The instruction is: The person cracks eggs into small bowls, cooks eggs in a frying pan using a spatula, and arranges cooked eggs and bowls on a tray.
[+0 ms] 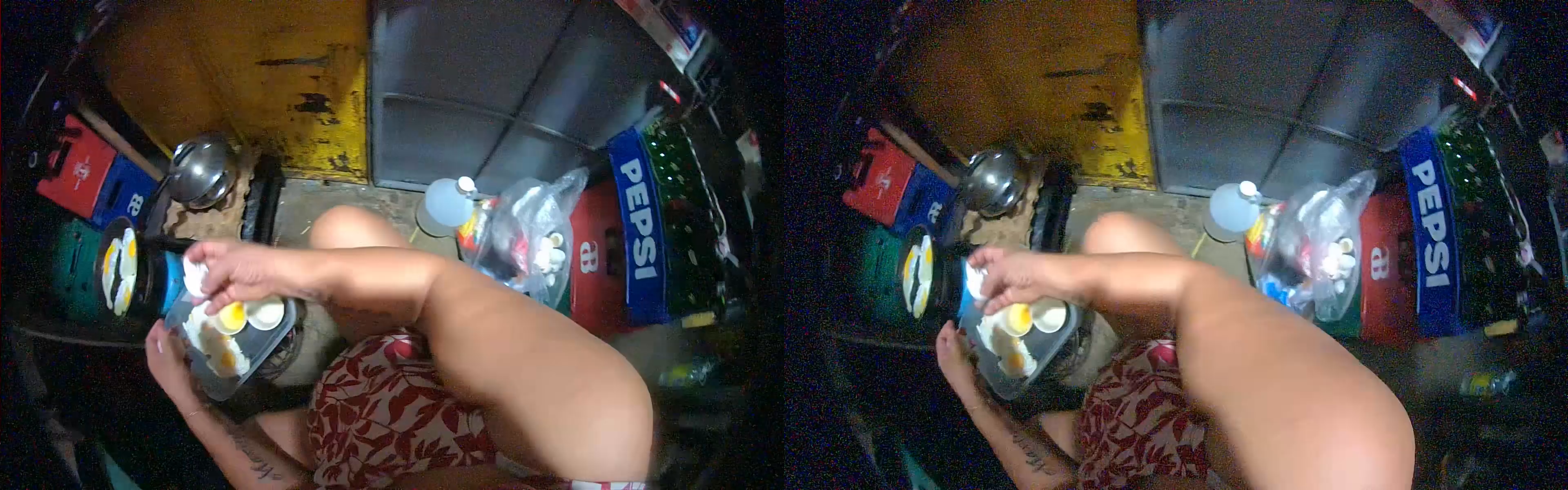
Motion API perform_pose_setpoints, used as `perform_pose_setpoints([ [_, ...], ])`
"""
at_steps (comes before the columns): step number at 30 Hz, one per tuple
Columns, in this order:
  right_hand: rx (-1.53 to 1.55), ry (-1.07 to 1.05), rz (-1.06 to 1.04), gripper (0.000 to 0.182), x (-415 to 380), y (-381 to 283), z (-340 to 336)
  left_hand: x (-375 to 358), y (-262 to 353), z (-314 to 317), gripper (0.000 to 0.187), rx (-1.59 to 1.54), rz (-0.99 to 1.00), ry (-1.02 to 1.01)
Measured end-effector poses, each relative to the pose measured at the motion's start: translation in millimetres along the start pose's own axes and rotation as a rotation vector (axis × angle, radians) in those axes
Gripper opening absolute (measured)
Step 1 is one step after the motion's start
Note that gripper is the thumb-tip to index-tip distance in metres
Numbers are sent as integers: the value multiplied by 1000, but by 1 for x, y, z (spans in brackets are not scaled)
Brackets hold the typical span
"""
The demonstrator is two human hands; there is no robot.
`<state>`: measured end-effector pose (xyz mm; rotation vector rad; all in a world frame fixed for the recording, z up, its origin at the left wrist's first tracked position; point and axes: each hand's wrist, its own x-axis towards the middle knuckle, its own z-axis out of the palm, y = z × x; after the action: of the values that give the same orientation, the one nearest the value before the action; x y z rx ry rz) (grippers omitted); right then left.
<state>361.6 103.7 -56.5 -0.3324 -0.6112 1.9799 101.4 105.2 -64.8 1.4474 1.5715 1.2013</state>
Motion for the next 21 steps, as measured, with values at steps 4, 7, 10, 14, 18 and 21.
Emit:
perform_pose_setpoints([
  [4, -89, -66, -290, 54, -113, -80, -9, -11, 0, 5, 26, -132, -108, -3],
  [7, -355, 131, -313, 61, -222, -141, -48, -10, -3, 4, 25, -25, -57, -76],
  [10, -654, 459, -124, 63, -349, -189, -62, -7, -8, 7, 25, -4, 10, -114],
  [14, -1011, 984, 371, 58, -489, -215, -81, -15, 9, 15, 27, 17, -42, -118],
  [18, -1483, 1288, 1231, 71, -538, -197, -118, -15, 14, 16, 27, 80, -73, -106],
  [21, -1980, 1122, 1194, 55, -512, -207, -118, -19, 21, 19, 29, -16, -229, -58],
])
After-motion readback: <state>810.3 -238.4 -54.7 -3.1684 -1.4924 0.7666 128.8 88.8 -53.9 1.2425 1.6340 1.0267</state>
